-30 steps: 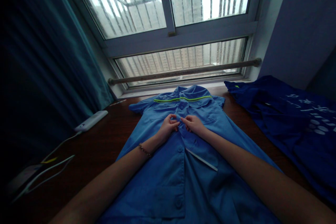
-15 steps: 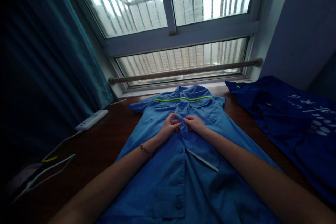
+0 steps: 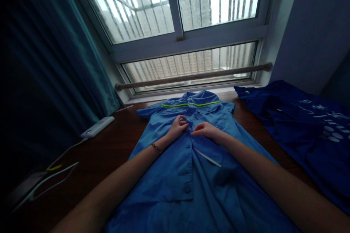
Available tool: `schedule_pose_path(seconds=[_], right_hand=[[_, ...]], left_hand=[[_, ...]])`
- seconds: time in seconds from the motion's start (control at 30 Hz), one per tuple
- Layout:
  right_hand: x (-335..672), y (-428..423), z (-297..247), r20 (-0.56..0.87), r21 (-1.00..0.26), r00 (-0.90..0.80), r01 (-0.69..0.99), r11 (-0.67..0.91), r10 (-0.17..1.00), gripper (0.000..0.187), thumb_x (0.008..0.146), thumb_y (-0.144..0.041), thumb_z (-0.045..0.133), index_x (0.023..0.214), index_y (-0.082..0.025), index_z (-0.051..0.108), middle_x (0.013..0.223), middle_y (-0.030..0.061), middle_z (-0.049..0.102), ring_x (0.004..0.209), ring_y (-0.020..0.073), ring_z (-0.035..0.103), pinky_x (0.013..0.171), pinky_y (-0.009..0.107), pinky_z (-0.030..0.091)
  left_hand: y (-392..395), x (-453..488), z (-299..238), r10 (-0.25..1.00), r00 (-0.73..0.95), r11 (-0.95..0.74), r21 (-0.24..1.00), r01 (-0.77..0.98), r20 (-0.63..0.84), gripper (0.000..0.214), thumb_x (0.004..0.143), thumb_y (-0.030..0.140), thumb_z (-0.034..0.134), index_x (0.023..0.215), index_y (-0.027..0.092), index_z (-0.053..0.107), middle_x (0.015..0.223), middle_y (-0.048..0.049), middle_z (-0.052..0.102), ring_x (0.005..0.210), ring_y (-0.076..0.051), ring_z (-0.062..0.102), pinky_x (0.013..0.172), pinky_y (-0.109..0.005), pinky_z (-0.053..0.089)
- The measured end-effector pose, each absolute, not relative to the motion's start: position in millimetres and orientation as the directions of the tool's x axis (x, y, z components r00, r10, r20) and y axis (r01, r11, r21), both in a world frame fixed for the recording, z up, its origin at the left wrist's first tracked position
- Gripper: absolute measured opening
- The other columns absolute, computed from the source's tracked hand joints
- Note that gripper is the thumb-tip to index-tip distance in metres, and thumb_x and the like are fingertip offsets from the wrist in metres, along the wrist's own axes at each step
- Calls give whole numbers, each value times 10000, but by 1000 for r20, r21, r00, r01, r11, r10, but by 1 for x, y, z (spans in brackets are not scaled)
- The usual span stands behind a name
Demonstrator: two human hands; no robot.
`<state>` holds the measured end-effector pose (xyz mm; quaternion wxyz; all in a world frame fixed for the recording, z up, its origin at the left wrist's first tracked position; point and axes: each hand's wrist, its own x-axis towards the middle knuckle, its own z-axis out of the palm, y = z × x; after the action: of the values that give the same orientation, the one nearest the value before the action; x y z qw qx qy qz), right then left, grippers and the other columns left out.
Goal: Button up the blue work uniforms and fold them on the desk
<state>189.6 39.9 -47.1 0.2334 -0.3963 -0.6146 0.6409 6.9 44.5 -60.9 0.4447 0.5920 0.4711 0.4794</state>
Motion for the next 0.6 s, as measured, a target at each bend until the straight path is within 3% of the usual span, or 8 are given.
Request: schedule_pose_path(seconds=[0.1,0.23,0.43,0.53,0.6], right_hand=[[196,34,-46,-210,-972,-568,205,-111,796,334,502,-281,745,773,-143,606,688,-16,628,634,123,573,595,217,439],[200,27,-49,-144,-983,-484,173,-67,863,313,519,-272,710,782,-142,599,712,-10,634,678,149,589,622,241,447],[199,26,-54,-92,-985,-388,168,-27,917,268,487,-220,709,691,-146,553,660,-21,611,640,139,573,612,243,440],[197,24,-52,-104,-989,-383,136,-56,918,313,457,-217,735,668,-160,511,604,-48,574,575,114,542,560,226,427],[197,20,-49,-107,-993,-411,93,-75,905,350,440,-224,755,671,-164,500,598,-59,561,560,102,532,542,214,419]], left_hand=[[61,7,-64,977,117,-198,960,198,178,245,684,122,551,864,172,391,508,96,458,440,-72,513,488,-188,427],[74,12,-62,968,119,-249,900,358,220,197,712,102,503,866,171,403,519,82,467,448,-74,494,495,-192,407],[38,17,-34,985,8,-136,751,646,171,351,642,167,611,939,134,428,705,-7,552,606,-122,536,563,-236,407],[-1,15,-24,954,136,-287,680,675,268,320,646,196,614,933,152,477,818,-27,574,687,-126,538,616,-235,402],[-23,14,-27,946,224,-324,658,680,234,231,669,232,600,873,155,527,801,-20,582,683,-125,529,609,-229,391]])
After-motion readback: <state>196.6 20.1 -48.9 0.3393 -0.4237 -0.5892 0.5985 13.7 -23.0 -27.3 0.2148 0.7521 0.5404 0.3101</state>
